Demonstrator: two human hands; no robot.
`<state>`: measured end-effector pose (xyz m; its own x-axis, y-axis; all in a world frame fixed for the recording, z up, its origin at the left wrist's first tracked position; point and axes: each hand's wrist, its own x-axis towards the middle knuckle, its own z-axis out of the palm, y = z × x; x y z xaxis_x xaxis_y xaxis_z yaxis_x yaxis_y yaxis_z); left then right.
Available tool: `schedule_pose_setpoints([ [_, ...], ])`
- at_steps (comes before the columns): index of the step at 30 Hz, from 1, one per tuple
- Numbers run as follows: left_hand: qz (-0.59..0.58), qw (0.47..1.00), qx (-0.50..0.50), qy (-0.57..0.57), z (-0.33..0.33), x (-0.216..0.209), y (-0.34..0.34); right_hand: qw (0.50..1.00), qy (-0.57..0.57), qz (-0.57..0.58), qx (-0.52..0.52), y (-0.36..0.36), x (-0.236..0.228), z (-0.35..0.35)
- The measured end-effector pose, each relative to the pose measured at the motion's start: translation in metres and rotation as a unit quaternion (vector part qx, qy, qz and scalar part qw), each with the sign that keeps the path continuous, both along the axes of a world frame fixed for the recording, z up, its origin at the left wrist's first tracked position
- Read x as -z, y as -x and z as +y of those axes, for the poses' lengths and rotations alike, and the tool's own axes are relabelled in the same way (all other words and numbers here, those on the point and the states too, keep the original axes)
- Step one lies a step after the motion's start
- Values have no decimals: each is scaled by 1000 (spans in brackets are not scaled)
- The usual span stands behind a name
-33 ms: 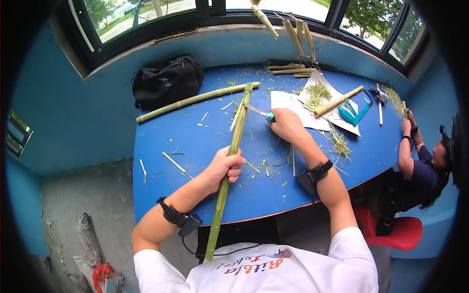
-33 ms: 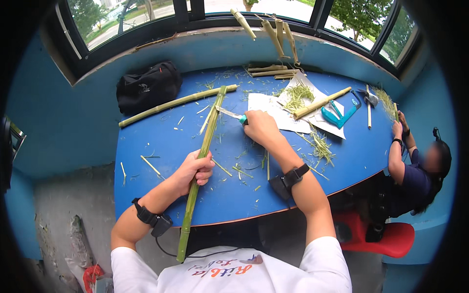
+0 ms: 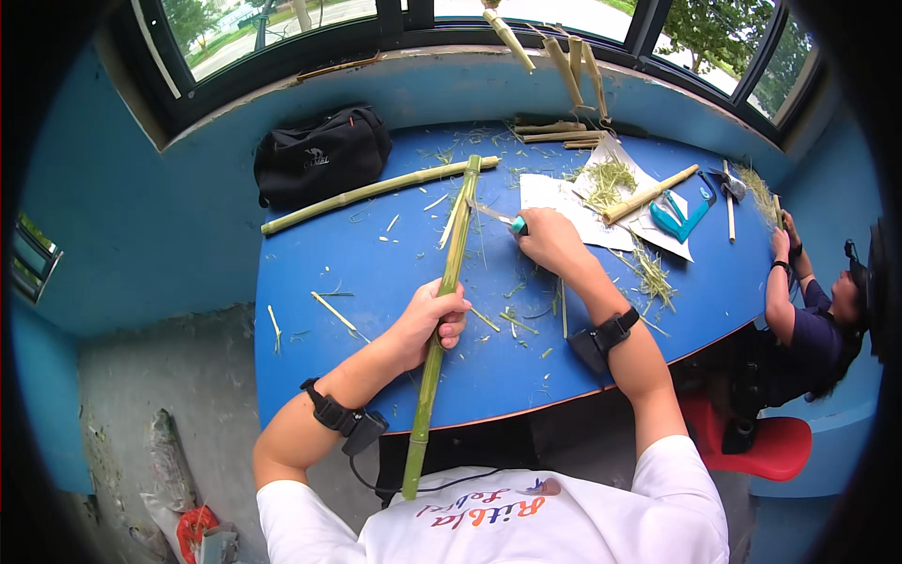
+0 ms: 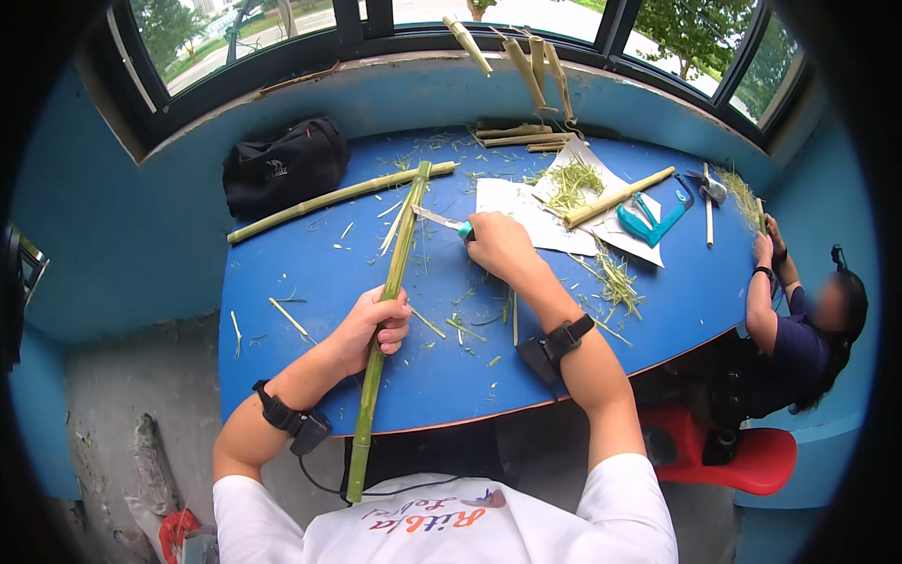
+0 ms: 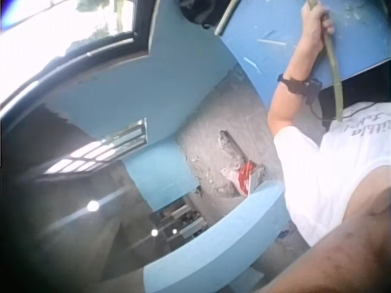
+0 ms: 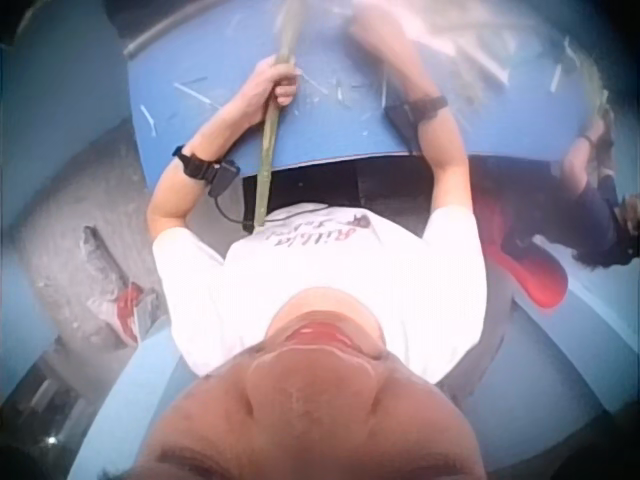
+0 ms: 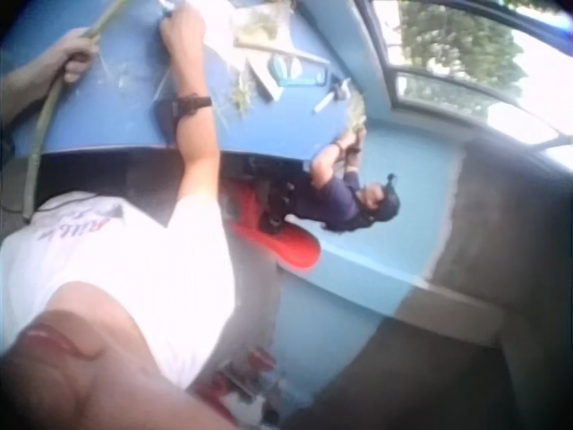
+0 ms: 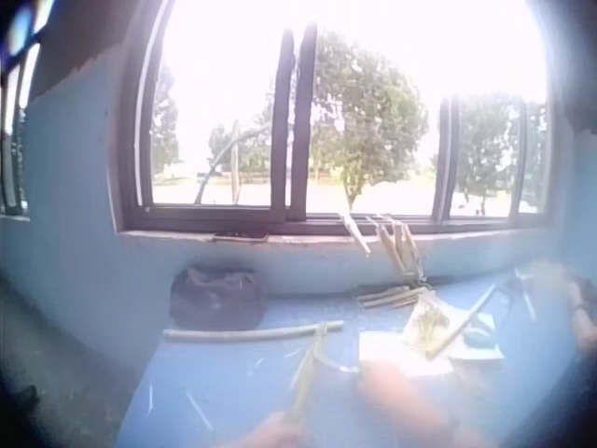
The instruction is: The person trims and scrapes the outer layer of green bamboo stalks using a small knife, working on several stalks one at a time on a blue table.
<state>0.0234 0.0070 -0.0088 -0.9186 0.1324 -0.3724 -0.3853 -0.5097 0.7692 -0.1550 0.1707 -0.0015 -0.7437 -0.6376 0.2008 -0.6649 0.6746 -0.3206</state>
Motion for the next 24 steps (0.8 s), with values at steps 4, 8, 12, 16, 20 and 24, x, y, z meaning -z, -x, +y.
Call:
schedule_pose_setpoints([
  [4,36,998,-31,-47,1,2,4,998,-30,-42,-48,-17,-9,-2],
  [8,41,997,-35,-49,4,1,7,993,-68,-52,-75,-24,-11,-2],
  [12,31,998,-23,-50,0,3,2,988,-66,-65,-120,-37,-19,-4],
  [16,13,998,-27,-53,-1,-4,1,983,-73,-70,-153,-48,-24,-7],
  [20,-19,1000,-15,-13,-3,-9,-1,985,-80,-58,-140,-49,-24,-12],
  [24,-26,999,-2,-36,-3,-11,-3,999,-25,-7,-32,-21,-3,-16],
])
